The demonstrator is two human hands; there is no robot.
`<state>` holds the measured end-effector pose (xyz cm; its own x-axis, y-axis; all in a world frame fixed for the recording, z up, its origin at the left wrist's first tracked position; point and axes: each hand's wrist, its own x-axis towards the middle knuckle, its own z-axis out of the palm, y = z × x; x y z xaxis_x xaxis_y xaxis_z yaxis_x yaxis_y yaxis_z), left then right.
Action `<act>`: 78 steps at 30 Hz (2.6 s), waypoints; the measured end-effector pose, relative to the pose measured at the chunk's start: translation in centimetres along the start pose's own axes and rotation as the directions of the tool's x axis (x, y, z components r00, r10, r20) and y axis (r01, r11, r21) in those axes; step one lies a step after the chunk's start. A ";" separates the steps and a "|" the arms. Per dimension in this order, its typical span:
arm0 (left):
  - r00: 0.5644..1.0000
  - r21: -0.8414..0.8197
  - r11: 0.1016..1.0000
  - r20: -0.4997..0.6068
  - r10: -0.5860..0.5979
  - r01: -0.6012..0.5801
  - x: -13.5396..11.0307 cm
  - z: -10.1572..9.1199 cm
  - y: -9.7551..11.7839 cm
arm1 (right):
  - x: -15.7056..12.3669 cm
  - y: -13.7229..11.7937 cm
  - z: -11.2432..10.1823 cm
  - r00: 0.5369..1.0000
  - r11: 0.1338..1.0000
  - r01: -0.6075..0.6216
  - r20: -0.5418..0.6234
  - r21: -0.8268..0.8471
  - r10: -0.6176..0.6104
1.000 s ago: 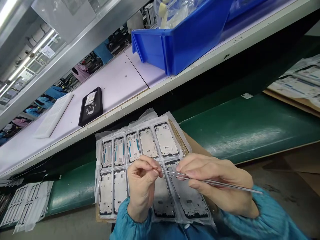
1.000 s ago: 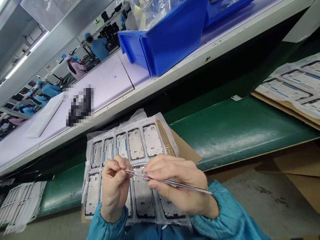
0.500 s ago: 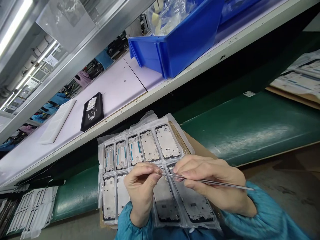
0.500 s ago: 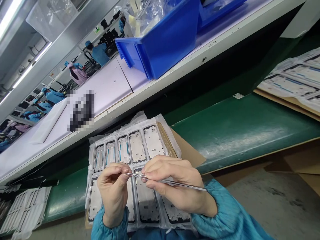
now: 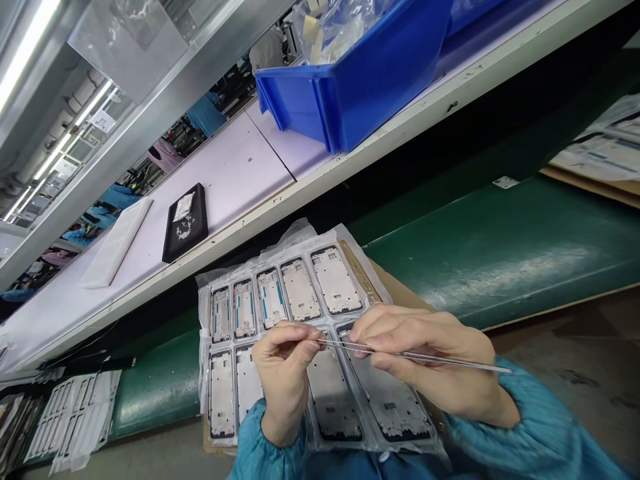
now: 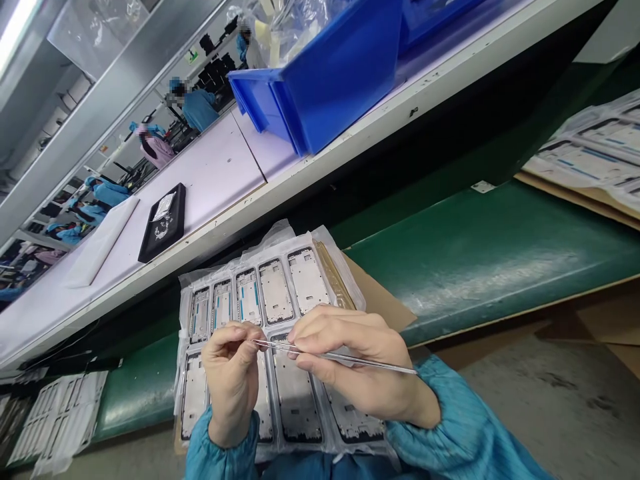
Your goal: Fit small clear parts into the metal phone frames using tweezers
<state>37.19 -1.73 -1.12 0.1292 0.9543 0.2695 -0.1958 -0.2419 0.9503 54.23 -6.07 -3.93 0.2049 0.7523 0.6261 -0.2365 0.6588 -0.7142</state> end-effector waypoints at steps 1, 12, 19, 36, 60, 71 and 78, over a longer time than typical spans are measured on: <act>1.000 0.009 1.000 -0.007 -0.003 0.003 0.0 0.0 0.0 | 0.0 0.0 0.0 1.000 1.000 0.001 0.002 0.001 -0.001; 0.993 0.060 0.996 0.095 -0.076 0.071 0.2 -1.3 -0.7 | -0.2 0.9 -0.1 1.000 1.000 -0.007 -0.030 0.023 0.007; 0.974 0.804 0.581 0.008 -0.225 0.128 5.0 -3.4 -10.5 | -1.1 1.8 -1.8 0.989 0.998 -0.058 -0.132 0.012 0.059; 0.914 0.996 0.069 -0.031 -0.404 0.064 6.8 -3.3 -14.1 | -2.3 2.1 -1.9 0.985 0.989 -0.124 -0.133 -0.085 0.112; 0.981 0.873 0.485 0.044 -0.187 0.053 6.0 -8.7 -15.0 | 4.7 14.9 -4.6 0.853 0.804 -0.512 -0.072 -0.301 0.516; 0.964 0.940 0.333 0.151 -0.217 -0.073 8.4 -10.9 -16.9 | 6.2 23.4 -2.4 0.802 0.788 -0.526 0.124 -0.320 0.585; 0.962 0.949 0.295 0.175 -0.209 -0.109 8.2 -10.6 -16.9 | 5.3 24.1 -2.7 0.809 0.789 -0.490 0.145 -0.370 0.570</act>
<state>31.24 12.02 -16.66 0.3356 0.9379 0.0880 0.8509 -0.3418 0.3989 52.14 13.78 -18.65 -0.1071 0.9836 0.1449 0.0648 0.1524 -0.9862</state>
